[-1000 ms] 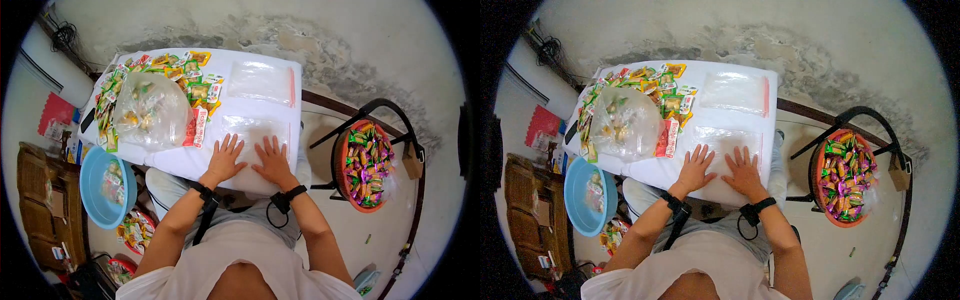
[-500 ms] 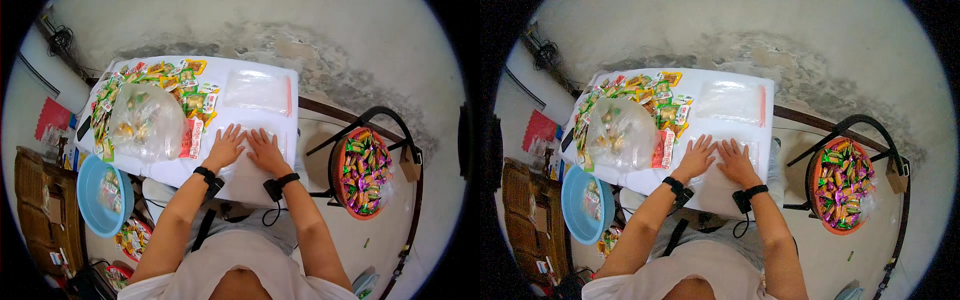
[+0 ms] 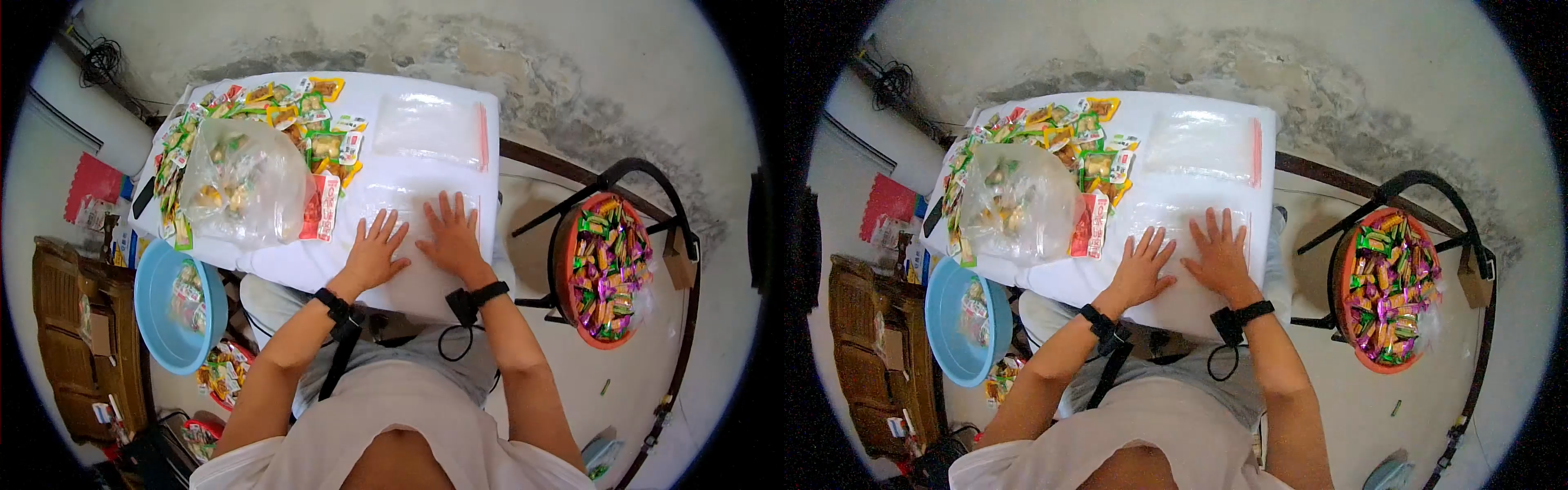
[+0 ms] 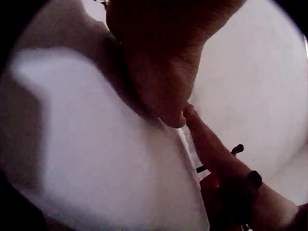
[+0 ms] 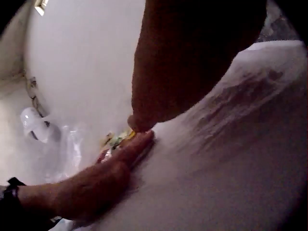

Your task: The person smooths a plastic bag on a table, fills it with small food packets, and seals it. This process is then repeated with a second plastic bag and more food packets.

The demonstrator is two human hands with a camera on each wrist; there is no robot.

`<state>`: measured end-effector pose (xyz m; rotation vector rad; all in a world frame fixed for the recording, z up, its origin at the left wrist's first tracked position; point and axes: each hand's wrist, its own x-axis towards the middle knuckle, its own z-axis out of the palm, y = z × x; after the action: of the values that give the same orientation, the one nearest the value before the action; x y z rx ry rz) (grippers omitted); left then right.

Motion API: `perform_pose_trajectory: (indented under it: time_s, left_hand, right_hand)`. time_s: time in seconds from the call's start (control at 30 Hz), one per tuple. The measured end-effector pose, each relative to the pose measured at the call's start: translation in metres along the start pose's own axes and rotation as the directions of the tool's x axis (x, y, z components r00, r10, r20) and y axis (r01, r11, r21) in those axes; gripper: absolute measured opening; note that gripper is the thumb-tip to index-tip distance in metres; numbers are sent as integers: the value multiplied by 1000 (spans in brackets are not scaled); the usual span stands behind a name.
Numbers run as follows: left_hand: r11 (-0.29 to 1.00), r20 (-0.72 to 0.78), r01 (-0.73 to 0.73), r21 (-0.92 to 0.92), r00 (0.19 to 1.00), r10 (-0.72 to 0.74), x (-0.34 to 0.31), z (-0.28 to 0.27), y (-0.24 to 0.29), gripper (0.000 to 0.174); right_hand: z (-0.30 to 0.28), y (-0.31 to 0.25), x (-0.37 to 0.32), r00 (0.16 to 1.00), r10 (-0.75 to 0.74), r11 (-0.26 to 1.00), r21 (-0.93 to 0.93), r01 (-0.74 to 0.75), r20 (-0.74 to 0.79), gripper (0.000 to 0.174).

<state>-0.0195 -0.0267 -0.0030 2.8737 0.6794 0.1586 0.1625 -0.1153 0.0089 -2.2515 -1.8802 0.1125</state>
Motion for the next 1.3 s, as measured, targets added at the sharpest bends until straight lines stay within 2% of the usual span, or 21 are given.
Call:
perform_pose_trajectory:
  time_s: [0.13, 0.17, 0.4, 0.43, 0.5, 0.53, 0.57, 0.63, 0.67, 0.73, 0.87, 0.93, 0.97, 1.0, 1.07, 1.1, 1.13, 1.2, 1.23, 1.27, 1.3]
  left_hand:
    - [1000, 15, 17, 11, 1000, -17, -8, -5, -1, 72]
    - [1000, 17, 9, 17, 1000, -10, -7, -4, -2, 73]
    - [998, 7, 14, -59, 1000, -14, -11, -6, -8, 73]
    - [999, -5, 17, -50, 1000, -17, -9, -4, -12, 73]
    - [949, -314, 102, -298, 928, -199, -6, 0, -24, 68]
    - [951, -316, 99, -293, 929, -195, -4, -1, -29, 68]
    - [900, -315, 196, -389, 890, -330, 2, -2, -35, 65]
    - [767, -228, 377, -519, 804, -550, 16, -6, -43, 60]
    - [773, -240, 370, -515, 804, -545, 24, -9, -49, 60]
    - [701, -9, 549, -454, 784, -620, 34, -8, -63, 61]
    - [611, -65, 553, -566, 709, -702, 35, 16, -76, 53]
    - [601, -24, 580, -550, 708, -705, 36, 14, -78, 49]
    - [572, 102, 603, -555, 732, -673, 36, 12, -81, 40]
    - [577, 98, 599, -555, 736, -670, 35, 13, -83, 40]
    - [610, 49, 504, -611, 793, -607, 31, 18, -86, 32]
    - [733, -168, 435, -524, 790, -589, 28, 8, -69, 24]
    - [735, -170, 430, -524, 793, -585, 27, 6, -64, 24]
    - [660, -341, 163, -733, 752, -564, 28, 4, -57, 15]
    - [578, -234, 179, -796, 790, -567, 27, -13, -45, 9]
    - [580, -236, 175, -795, 793, -562, 28, -23, -38, 9]
    - [590, -286, 93, -802, 807, -516, 31, -29, -32, 9]
  right_hand:
    - [-4, -11, -40, 986, -129, 988, 102, 118, 109, 76]
    - [-1, -8, -46, 982, -79, 994, 88, 65, 171, 76]
    - [4, 0, -50, 992, -68, 995, 84, 60, 102, 72]
    - [11, 5, -48, 999, 43, 988, 145, -44, 12, 69]
    - [20, 21, -42, 984, 159, 965, 221, -138, -81, 67]
    - [18, 30, -39, 948, 253, 928, 325, -182, -192, 65]
    - [19, 37, -37, 890, 354, 878, 429, -211, -287, 63]
    - [6, 38, -26, 875, 427, 869, 372, -326, -229, 57]
    - [-1, 39, -19, 852, 494, 850, 306, -429, -176, 51]
    - [-5, 42, -9, 840, 527, 827, 307, -471, -131, 43]
    - [4, 55, -1, 813, 581, 746, 411, -523, -20, 26]
    - [9, 60, 1, 813, 582, 734, 416, -536, 20, 26]
    - [12, 63, 1, 812, 580, 724, 416, -551, 66, 26]
    - [18, 66, 0, 811, 582, 723, 418, -551, 61, 26]
    - [31, 70, -4, 844, 496, 834, 384, -397, -203, 32]
    - [30, 69, -6, 842, 499, 833, 385, -398, -208, 32]
    - [23, 63, -8, 811, 547, 776, 490, -398, -207, 41]
    - [10, 60, -8, 776, 598, 706, 589, -393, -200, 51]
    - [4, 61, -6, 793, 605, 646, 626, -437, -70, 58]
    - [1, 63, -3, 801, 596, 582, 654, -483, 60, 66]
    - [2, 67, 0, 799, 599, 582, 656, -481, 55, 66]
